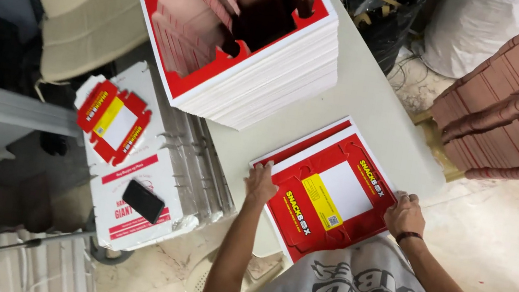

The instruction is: The person is preparing cardboard snack boxes by picking up flat templates, folding the edges, and stacking them on a table.

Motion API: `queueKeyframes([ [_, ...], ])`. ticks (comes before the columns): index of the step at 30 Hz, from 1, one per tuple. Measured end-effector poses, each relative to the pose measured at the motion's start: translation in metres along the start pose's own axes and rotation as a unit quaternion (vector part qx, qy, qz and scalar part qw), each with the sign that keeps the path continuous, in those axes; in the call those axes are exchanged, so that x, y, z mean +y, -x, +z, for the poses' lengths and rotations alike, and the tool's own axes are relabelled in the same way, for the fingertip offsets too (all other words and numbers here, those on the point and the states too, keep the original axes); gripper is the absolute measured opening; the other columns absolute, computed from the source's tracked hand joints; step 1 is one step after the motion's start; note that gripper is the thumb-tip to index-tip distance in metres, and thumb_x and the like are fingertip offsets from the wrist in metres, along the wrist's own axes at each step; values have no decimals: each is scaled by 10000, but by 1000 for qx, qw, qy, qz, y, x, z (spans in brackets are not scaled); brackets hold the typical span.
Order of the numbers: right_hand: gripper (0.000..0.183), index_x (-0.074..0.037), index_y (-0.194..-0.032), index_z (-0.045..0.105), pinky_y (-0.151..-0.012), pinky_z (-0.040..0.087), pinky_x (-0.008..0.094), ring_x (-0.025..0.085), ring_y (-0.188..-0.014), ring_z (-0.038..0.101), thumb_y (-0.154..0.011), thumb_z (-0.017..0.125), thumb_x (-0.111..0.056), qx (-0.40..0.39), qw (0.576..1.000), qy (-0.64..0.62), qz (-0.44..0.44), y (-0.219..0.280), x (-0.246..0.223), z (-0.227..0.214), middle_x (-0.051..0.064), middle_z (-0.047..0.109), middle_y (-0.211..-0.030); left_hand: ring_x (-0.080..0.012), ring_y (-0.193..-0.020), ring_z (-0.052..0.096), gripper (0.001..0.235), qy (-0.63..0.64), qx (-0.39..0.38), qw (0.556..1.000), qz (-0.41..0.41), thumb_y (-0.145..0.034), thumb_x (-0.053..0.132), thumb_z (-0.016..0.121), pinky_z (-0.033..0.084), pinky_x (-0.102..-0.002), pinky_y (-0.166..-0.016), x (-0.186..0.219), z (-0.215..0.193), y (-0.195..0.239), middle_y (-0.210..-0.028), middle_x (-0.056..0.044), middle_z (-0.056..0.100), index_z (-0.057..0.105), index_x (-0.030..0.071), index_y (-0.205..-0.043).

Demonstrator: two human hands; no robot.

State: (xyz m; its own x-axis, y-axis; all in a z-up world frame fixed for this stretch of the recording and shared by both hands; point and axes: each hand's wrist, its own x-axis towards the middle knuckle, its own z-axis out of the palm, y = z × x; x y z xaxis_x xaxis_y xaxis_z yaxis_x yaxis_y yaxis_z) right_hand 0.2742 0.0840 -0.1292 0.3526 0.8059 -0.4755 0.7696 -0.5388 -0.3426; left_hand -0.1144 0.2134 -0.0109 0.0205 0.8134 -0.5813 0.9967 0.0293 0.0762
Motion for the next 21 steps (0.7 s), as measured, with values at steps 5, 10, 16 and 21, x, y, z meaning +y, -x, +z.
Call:
queueKeyframes([
  [5, 511, -52, -1409, 576, -890, 607, 546, 432, -1127, 684, -955, 470, -261, 31, 997, -54, -45, 26, -24, -31, 168, 547, -1275, -382, -1230, 537, 699, 46, 91, 994, -29, -891, 218, 743, 578, -562, -921, 26, -21, 52, -1317, -177, 511, 430, 150, -1512],
  [10, 500, -8, -1414, 574, -888, 616, 548, 461, -1101, 698, -986, 473, -246, 18, 990, -103, -90, 12, -9, -23, 236, 626, -1221, -327, -1161, 532, 674, 23, 182, 982, -53, -871, 279, 752, 606, -543, -869, 34, -43, 103, -1244, -127, 538, 497, 152, -1481],
  [16, 442, -7, -1310, 635, -908, 616, 540, 480, -1115, 686, -965, 549, -272, 31, 977, -128, -165, 35, -23, -69, 258, 663, -1229, -256, -1184, 535, 800, 19, 234, 964, -125, -812, 295, 780, 616, -498, -866, 23, -22, 134, -1227, -38, 558, 437, 293, -1535],
  [21, 396, 47, -1239, 660, -880, 622, 513, 476, -1078, 699, -968, 592, -234, 97, 954, -119, -257, 53, -30, -90, 276, 667, -1205, -313, -1202, 583, 928, 18, 340, 931, -132, -736, 252, 839, 607, -521, -899, 20, -23, 182, -1237, -108, 613, 414, 270, -1561],
])
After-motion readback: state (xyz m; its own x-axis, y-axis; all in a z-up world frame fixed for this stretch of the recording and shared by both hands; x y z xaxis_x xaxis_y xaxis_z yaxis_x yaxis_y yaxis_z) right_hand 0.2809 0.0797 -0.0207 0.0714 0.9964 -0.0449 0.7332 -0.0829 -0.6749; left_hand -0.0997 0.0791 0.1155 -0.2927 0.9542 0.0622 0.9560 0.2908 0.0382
